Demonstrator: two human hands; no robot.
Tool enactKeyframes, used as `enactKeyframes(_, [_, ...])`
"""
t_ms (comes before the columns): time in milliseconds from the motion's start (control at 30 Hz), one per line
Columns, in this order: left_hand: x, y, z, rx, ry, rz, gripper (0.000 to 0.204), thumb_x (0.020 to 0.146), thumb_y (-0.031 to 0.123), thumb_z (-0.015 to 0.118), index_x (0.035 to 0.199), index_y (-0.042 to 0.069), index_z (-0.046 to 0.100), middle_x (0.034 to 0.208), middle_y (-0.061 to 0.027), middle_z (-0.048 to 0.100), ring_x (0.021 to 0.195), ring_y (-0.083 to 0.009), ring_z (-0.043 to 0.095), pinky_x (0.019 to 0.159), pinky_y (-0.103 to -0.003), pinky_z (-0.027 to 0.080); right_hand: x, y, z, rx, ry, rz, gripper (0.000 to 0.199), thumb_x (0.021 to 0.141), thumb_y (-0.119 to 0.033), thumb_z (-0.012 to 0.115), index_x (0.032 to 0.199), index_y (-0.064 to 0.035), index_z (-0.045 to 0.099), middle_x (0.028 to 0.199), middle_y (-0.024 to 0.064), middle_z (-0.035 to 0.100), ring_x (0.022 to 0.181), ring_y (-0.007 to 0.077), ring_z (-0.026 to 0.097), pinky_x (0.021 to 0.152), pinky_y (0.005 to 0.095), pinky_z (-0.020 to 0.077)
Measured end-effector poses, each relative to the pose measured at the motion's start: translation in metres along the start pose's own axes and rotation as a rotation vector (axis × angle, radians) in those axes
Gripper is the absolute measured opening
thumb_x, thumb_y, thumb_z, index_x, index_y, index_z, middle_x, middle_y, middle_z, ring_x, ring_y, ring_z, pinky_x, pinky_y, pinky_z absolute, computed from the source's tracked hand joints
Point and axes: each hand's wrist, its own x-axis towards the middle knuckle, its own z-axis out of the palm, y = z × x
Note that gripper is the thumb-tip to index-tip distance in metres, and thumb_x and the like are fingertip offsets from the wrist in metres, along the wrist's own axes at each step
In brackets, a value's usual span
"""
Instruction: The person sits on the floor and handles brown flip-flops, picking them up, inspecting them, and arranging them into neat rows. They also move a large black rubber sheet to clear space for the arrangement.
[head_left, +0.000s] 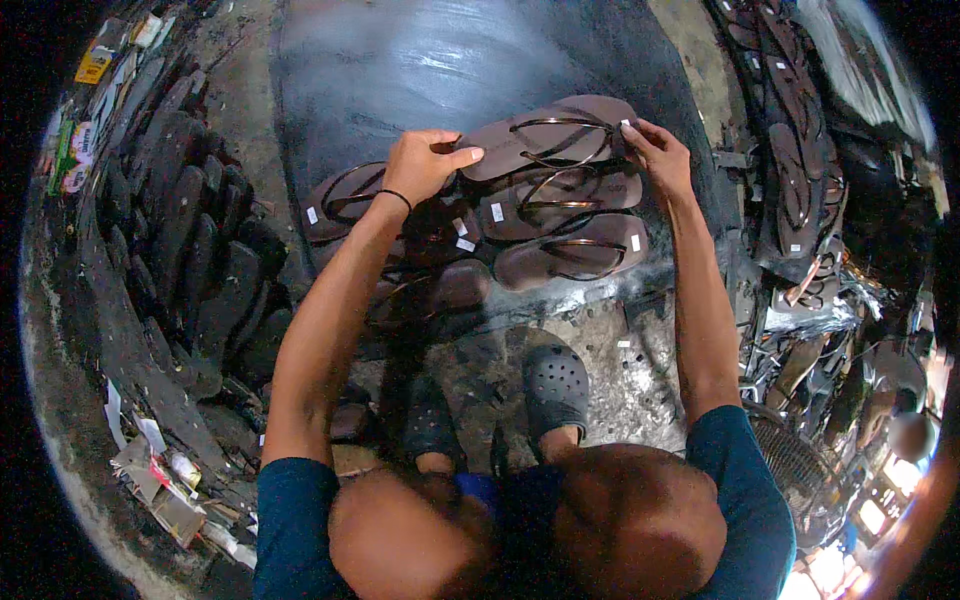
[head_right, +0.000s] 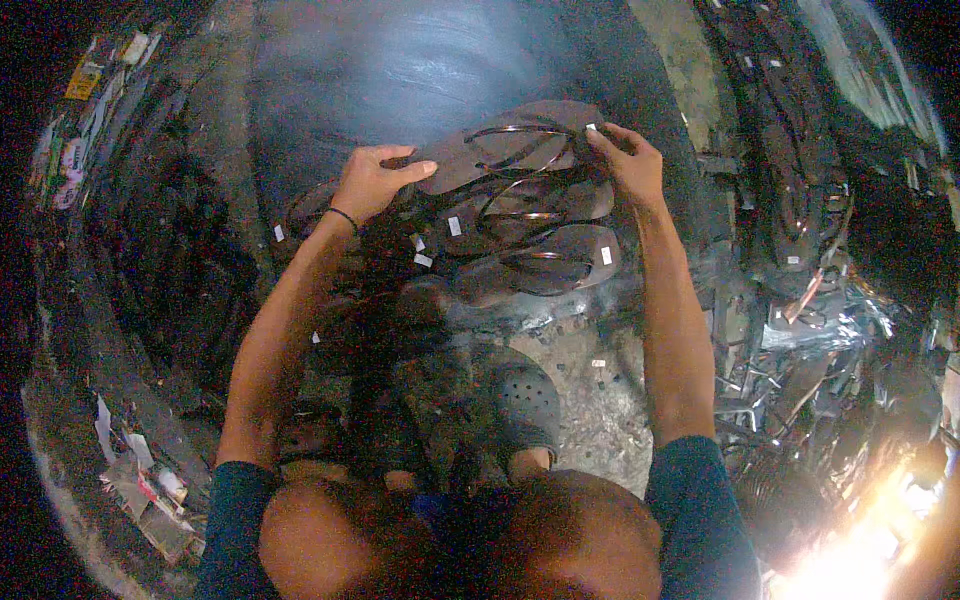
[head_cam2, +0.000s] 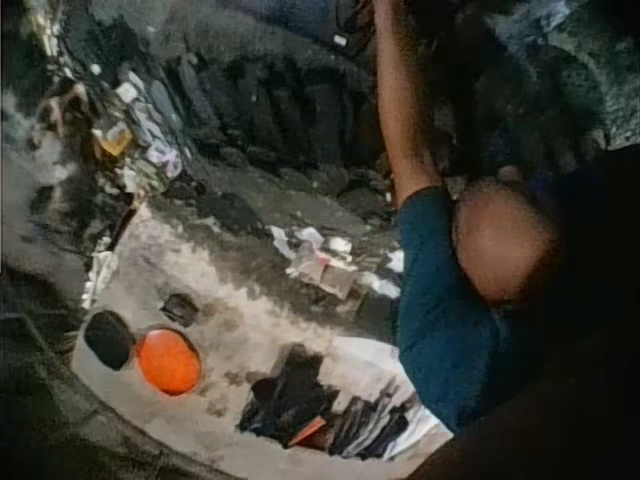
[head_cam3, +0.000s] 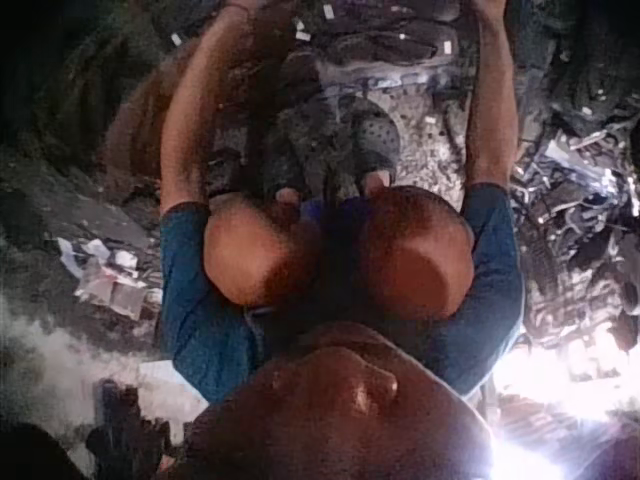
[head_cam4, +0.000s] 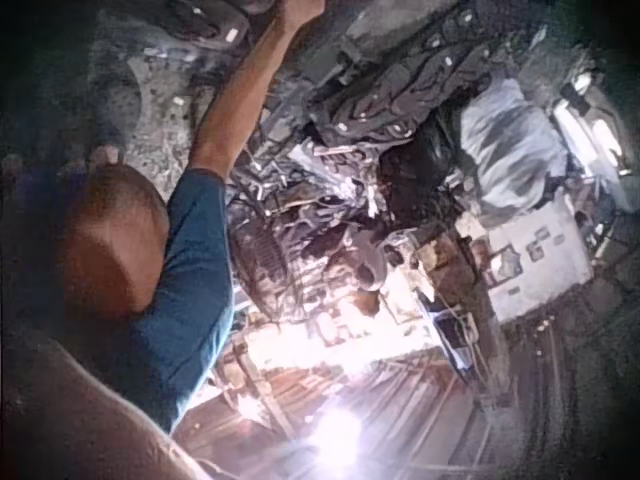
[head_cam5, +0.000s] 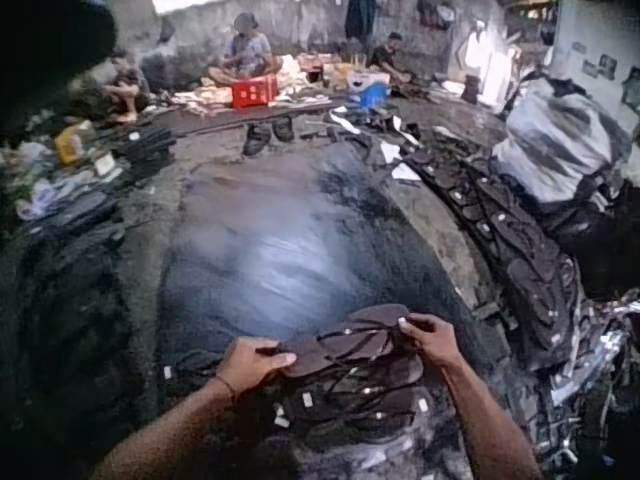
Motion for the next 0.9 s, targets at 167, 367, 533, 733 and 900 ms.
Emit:
enactKeyframes(167, [0.013,0.013,0.015,0.429,-0.021,0.046,0.054,0.07,0.047,0.083,0.101,0.003,0.075,0.1,-0.0172,0.072,0.09,-0.032,0.07,0.081,-0.04,0.054,0.018,0.037,-0.012,-0.197,0.082,-0.172,0.048,0.083,-0.028,0.08,0.116,0.0041,0.066,0.103,0.0094,0.071,0.087,0.0159,0.067,0.078,0.0281,0.0543])
enactKeyframes(367, [0.011,0.02,0.024,0.738,0.011,0.119,0.043,0.073,0.046,0.079,0.087,0.005,0.074,0.085,-0.016,0.071,0.084,-0.0363,0.067,0.079,-0.043,0.051,-0.002,0.012,0.001,-0.694,0.233,-0.283,0.061,0.072,-0.053,0.08,0.109,-0.0065,0.071,0.1,0.0214,0.066,0.096,0.0366,0.064,0.083,0.0402,0.0523])
enactKeyframes(533, [0.0,0.038,0.038,0.734,0.207,0.419,0.033,0.083,0.032,0.072,0.102,0.005,0.067,0.102,-0.0189,0.06,0.097,-0.0369,0.054,0.09,-0.045,0.044,0.001,0.033,-0.022,-0.798,0.405,-0.493,0.063,0.077,-0.048,0.077,0.118,-0.0038,0.06,0.109,0.0244,0.054,0.108,0.0401,0.053,0.091,0.0455,0.0478])
enactKeyframes(733, [-0.17,0.011,0.02,0.225,0.102,0.55,0.016,0.085,0.005,0.067,0.1,0.007,0.067,0.086,-0.0121,0.065,0.08,-0.0324,0.058,0.076,-0.041,0.048,-0.112,0.043,0.022,-0.467,0.292,-0.569,0.022,0.098,-0.018,0.056,0.11,-0.0013,0.064,0.103,0.0179,0.065,0.097,0.0339,0.062,0.088,0.0402,0.0478])
enactKeyframes(900, [-0.32,-0.005,-0.012,0.123,0.007,0.246,0.012,0.082,0.015,0.075,0.093,0.01,0.072,0.08,-0.0078,0.065,0.072,-0.0257,0.059,0.068,-0.036,0.051,-0.202,0.008,0.088,-0.435,-0.317,-0.587,0.014,0.09,-0.016,0.069,0.092,-0.0032,0.064,0.087,0.0133,0.065,0.08,0.0273,0.065,0.075,0.0375,0.0512])
